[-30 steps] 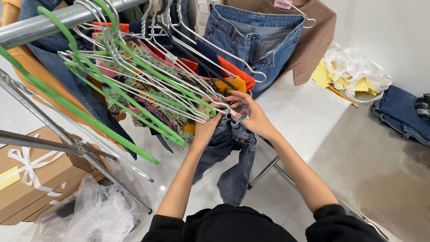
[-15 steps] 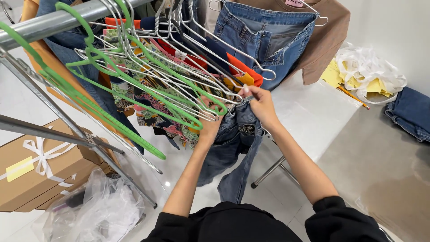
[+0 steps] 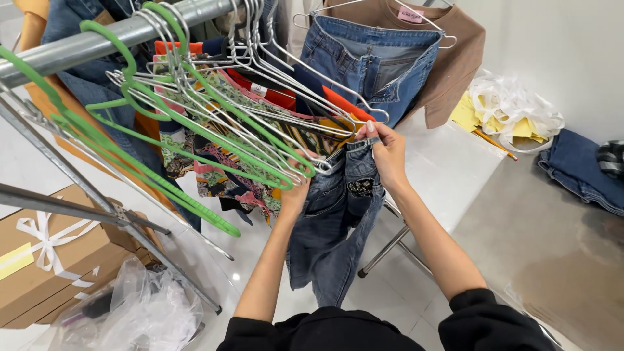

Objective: The person picks up folded denim shorts from a table, unfolds them, and places them on a hanger before hanging them on a clothing rack. They repeat this process with a pair of black-and-white checkered shorts and another pair of denim shorts.

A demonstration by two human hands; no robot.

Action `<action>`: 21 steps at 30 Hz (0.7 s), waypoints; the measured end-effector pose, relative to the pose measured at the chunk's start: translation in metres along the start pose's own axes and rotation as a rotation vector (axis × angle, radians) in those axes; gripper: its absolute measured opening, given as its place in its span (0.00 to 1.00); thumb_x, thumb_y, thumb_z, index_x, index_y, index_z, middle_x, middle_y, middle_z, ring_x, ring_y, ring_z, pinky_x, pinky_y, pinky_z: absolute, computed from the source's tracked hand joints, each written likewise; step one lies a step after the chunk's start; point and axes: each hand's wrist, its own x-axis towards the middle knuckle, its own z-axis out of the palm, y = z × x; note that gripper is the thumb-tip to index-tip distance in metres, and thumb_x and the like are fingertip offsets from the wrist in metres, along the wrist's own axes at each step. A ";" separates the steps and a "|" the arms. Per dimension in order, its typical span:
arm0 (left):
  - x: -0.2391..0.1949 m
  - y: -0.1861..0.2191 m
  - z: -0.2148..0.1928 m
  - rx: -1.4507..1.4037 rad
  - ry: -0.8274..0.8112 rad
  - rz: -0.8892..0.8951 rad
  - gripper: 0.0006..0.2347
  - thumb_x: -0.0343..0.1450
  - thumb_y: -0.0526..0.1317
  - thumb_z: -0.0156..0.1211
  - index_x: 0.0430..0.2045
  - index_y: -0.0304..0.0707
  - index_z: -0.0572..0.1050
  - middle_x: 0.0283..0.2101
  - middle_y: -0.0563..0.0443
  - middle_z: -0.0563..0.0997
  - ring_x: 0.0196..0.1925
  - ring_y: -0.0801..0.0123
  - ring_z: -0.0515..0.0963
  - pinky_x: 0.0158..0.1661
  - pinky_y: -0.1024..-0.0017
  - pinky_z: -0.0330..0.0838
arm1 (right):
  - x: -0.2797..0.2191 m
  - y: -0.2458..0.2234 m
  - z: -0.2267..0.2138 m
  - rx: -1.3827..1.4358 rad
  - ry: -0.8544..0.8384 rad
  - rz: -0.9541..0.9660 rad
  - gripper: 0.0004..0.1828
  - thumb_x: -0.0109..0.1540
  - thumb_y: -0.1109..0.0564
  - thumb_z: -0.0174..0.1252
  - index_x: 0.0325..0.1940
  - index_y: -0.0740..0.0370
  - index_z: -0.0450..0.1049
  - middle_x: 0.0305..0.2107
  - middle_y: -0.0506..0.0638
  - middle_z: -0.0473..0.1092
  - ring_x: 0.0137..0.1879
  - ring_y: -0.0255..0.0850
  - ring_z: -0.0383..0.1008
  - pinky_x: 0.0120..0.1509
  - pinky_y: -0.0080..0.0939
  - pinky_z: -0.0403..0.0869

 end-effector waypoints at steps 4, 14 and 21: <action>-0.004 0.059 0.022 0.216 -0.028 0.007 0.05 0.74 0.31 0.57 0.41 0.39 0.76 0.41 0.46 0.81 0.46 0.59 0.80 0.50 0.64 0.75 | 0.016 -0.008 0.000 0.008 0.022 -0.017 0.16 0.72 0.50 0.53 0.33 0.57 0.78 0.26 0.46 0.76 0.35 0.29 0.70 0.47 0.28 0.70; -0.006 0.079 0.040 0.194 0.070 -0.054 0.06 0.73 0.27 0.55 0.35 0.40 0.77 0.38 0.46 0.82 0.43 0.63 0.81 0.45 0.64 0.75 | 0.005 -0.010 0.002 0.116 0.004 0.090 0.18 0.72 0.49 0.52 0.32 0.59 0.77 0.26 0.49 0.75 0.34 0.31 0.73 0.45 0.30 0.73; -0.013 0.045 0.016 0.232 0.028 -0.032 0.08 0.74 0.27 0.53 0.39 0.41 0.76 0.40 0.41 0.82 0.44 0.55 0.81 0.44 0.59 0.74 | -0.008 -0.017 0.009 0.065 -0.378 0.035 0.18 0.74 0.53 0.45 0.34 0.62 0.71 0.30 0.52 0.74 0.40 0.38 0.71 0.56 0.41 0.72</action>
